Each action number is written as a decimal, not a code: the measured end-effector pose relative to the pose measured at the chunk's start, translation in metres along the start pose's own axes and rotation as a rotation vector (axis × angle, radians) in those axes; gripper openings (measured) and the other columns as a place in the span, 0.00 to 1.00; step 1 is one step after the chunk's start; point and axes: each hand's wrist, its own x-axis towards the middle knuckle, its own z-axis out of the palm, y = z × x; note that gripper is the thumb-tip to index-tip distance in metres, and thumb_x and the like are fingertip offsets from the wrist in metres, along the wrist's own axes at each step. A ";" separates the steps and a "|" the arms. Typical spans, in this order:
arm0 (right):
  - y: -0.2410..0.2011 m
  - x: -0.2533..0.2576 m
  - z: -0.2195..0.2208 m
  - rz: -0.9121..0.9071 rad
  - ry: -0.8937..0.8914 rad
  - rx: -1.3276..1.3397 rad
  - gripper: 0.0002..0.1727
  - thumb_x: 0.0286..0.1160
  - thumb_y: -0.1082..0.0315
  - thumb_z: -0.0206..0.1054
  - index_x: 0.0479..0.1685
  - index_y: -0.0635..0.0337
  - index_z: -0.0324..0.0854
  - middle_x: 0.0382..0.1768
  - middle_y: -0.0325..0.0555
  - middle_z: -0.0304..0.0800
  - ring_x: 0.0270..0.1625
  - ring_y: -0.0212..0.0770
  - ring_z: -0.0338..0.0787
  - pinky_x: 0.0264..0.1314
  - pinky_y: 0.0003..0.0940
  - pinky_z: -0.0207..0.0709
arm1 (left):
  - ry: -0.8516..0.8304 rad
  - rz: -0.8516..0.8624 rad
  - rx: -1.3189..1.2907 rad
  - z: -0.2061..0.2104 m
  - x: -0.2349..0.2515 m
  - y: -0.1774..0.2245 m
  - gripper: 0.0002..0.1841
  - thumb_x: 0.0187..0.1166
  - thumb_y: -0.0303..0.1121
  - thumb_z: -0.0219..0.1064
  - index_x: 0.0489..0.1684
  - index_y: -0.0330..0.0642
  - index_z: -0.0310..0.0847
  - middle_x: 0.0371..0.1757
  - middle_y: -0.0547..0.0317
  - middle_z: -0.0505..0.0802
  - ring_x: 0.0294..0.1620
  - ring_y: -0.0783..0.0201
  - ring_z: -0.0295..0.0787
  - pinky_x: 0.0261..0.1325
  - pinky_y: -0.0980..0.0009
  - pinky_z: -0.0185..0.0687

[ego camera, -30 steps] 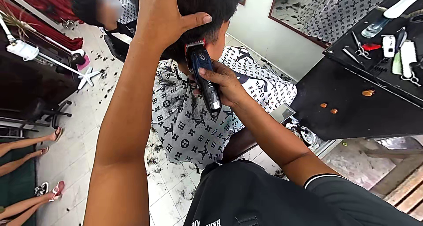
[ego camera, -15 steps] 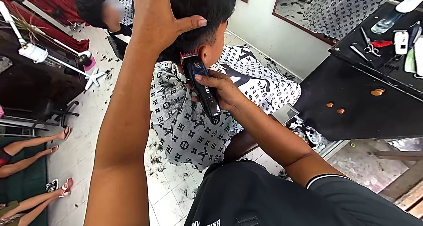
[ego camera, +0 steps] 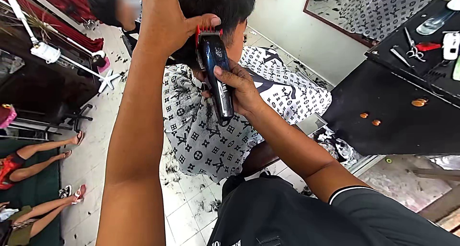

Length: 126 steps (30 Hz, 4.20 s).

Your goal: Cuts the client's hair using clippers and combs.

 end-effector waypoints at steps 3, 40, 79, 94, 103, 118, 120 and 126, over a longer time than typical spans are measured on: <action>0.004 -0.003 -0.003 0.133 0.028 0.063 0.17 0.83 0.66 0.60 0.66 0.60 0.70 0.51 0.56 0.89 0.48 0.47 0.94 0.48 0.42 0.91 | 0.009 0.019 -0.014 0.000 -0.001 0.000 0.51 0.56 0.79 0.69 0.71 0.45 0.80 0.70 0.49 0.87 0.81 0.49 0.73 0.87 0.41 0.53; -0.088 0.014 -0.057 0.055 -0.181 -0.729 0.34 0.72 0.71 0.74 0.77 0.68 0.65 0.57 0.54 0.86 0.51 0.45 0.93 0.49 0.42 0.93 | 0.080 -0.160 0.101 0.011 0.004 0.043 0.48 0.59 0.78 0.68 0.70 0.47 0.82 0.67 0.50 0.89 0.78 0.48 0.77 0.86 0.33 0.46; -0.087 0.010 -0.036 -0.035 -0.101 -1.175 0.39 0.66 0.58 0.81 0.76 0.64 0.70 0.60 0.51 0.87 0.58 0.35 0.90 0.64 0.33 0.85 | 0.108 -0.062 0.038 0.014 -0.003 0.020 0.45 0.63 0.80 0.63 0.65 0.50 0.86 0.64 0.55 0.91 0.75 0.53 0.79 0.86 0.37 0.50; -0.086 0.014 -0.064 0.135 -0.128 -0.630 0.27 0.74 0.71 0.72 0.71 0.68 0.69 0.51 0.53 0.88 0.45 0.45 0.94 0.45 0.41 0.93 | 0.026 -0.200 0.181 0.007 0.007 0.060 0.47 0.61 0.78 0.65 0.65 0.44 0.84 0.64 0.43 0.90 0.74 0.41 0.79 0.80 0.29 0.50; -0.107 0.014 -0.078 0.381 -0.097 -0.570 0.19 0.81 0.68 0.67 0.66 0.64 0.73 0.48 0.50 0.91 0.45 0.45 0.95 0.46 0.42 0.93 | 0.036 -0.207 0.200 0.010 0.010 0.065 0.41 0.63 0.74 0.68 0.65 0.49 0.86 0.64 0.48 0.91 0.75 0.44 0.79 0.82 0.30 0.47; -0.116 0.025 -0.084 0.206 -0.205 -0.706 0.27 0.74 0.71 0.72 0.72 0.66 0.70 0.53 0.52 0.87 0.49 0.45 0.94 0.48 0.41 0.94 | 0.052 -0.238 0.180 0.015 0.014 0.064 0.42 0.62 0.74 0.69 0.65 0.47 0.86 0.64 0.47 0.91 0.74 0.43 0.80 0.82 0.30 0.48; -0.119 0.024 -0.086 0.333 -0.153 -0.644 0.20 0.78 0.70 0.69 0.66 0.64 0.72 0.48 0.50 0.90 0.45 0.45 0.95 0.46 0.43 0.94 | 0.055 -0.240 0.172 0.014 0.013 0.063 0.42 0.62 0.73 0.70 0.65 0.47 0.86 0.64 0.47 0.91 0.74 0.44 0.80 0.82 0.30 0.48; -0.105 0.025 -0.080 0.134 -0.210 -0.590 0.30 0.74 0.71 0.72 0.74 0.68 0.66 0.54 0.54 0.87 0.48 0.46 0.94 0.48 0.42 0.93 | 0.054 -0.274 0.164 0.016 0.013 0.063 0.45 0.60 0.74 0.70 0.65 0.44 0.85 0.64 0.45 0.91 0.74 0.42 0.79 0.82 0.29 0.49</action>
